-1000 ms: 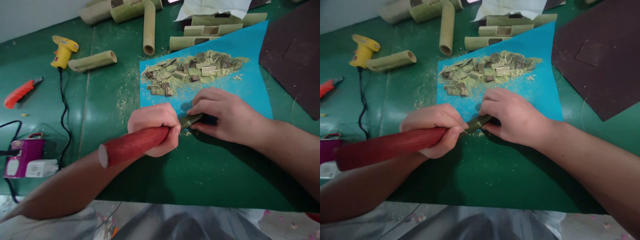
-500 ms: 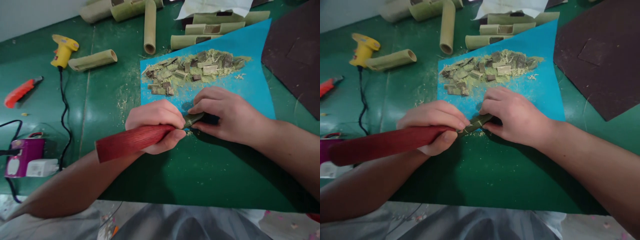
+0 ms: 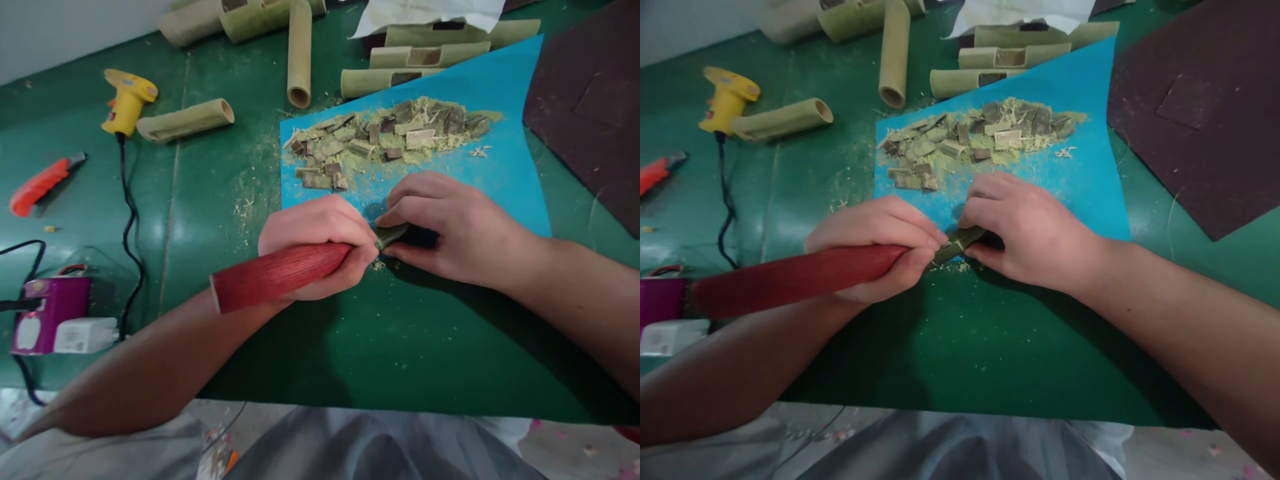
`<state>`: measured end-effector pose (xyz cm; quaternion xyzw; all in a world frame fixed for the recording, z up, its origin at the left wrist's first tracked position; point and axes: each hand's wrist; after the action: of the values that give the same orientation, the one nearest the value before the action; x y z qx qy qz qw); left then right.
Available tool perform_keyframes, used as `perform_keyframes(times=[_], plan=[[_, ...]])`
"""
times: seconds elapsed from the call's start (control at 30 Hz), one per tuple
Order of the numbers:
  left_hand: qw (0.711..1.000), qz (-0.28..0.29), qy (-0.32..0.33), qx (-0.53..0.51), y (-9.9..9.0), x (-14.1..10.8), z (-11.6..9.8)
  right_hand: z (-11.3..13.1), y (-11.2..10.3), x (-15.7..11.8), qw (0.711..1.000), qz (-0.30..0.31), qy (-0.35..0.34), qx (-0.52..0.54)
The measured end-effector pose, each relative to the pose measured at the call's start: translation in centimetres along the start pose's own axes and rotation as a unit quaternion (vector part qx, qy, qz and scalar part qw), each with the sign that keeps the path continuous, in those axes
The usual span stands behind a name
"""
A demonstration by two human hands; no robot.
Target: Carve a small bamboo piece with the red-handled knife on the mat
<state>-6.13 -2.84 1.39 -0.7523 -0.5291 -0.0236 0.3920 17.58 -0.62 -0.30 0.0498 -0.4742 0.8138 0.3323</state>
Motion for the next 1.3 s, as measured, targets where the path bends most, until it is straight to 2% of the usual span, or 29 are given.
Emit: perform_keyframes(times=[0.23,0.33,0.4,0.5,0.57,0.73,0.8,1.13,1.3], plan=[[0.999,0.011,0.001,-0.031,0.1,0.1,0.2,-0.1,0.1,-0.1,1.000,0.003,-0.006,-0.011],[1.000,-0.005,0.016,-0.026,0.0,-0.2,0.4,-0.1,0.2,-0.1,1.000,0.002,-0.003,-0.007],[0.998,-0.042,0.033,-0.027,0.2,-0.5,0.5,-0.1,0.2,0.0,1.000,0.001,-0.003,-0.006],[0.987,-0.138,0.018,-0.083,0.6,-0.9,0.8,0.0,0.1,0.0,1.000,-0.001,-0.001,-0.007],[0.982,-0.162,0.007,-0.101,0.8,-1.0,0.9,0.1,0.0,0.0,1.000,0.000,0.002,-0.008],[0.995,-0.063,0.043,-0.064,0.3,-0.5,0.8,-0.1,0.0,0.0,1.000,-0.002,-0.005,-0.008],[0.997,-0.041,0.040,-0.058,0.1,-0.3,0.7,-0.1,0.1,0.0,1.000,-0.004,-0.006,-0.008],[0.999,0.029,0.011,-0.011,-0.6,0.3,0.6,0.1,0.0,0.2,1.000,0.001,0.008,0.013],[1.000,0.020,0.013,-0.016,-0.4,0.3,0.5,0.0,0.1,0.0,1.000,0.001,0.002,0.002]])
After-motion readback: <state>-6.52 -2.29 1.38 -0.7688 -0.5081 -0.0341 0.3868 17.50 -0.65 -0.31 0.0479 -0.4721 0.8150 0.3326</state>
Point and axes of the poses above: each hand's wrist, its own x-axis towards the middle knuckle, its own y-axis out of the palm, z = x × y, and after that the axes turned 12 degrees about -y, right-handed
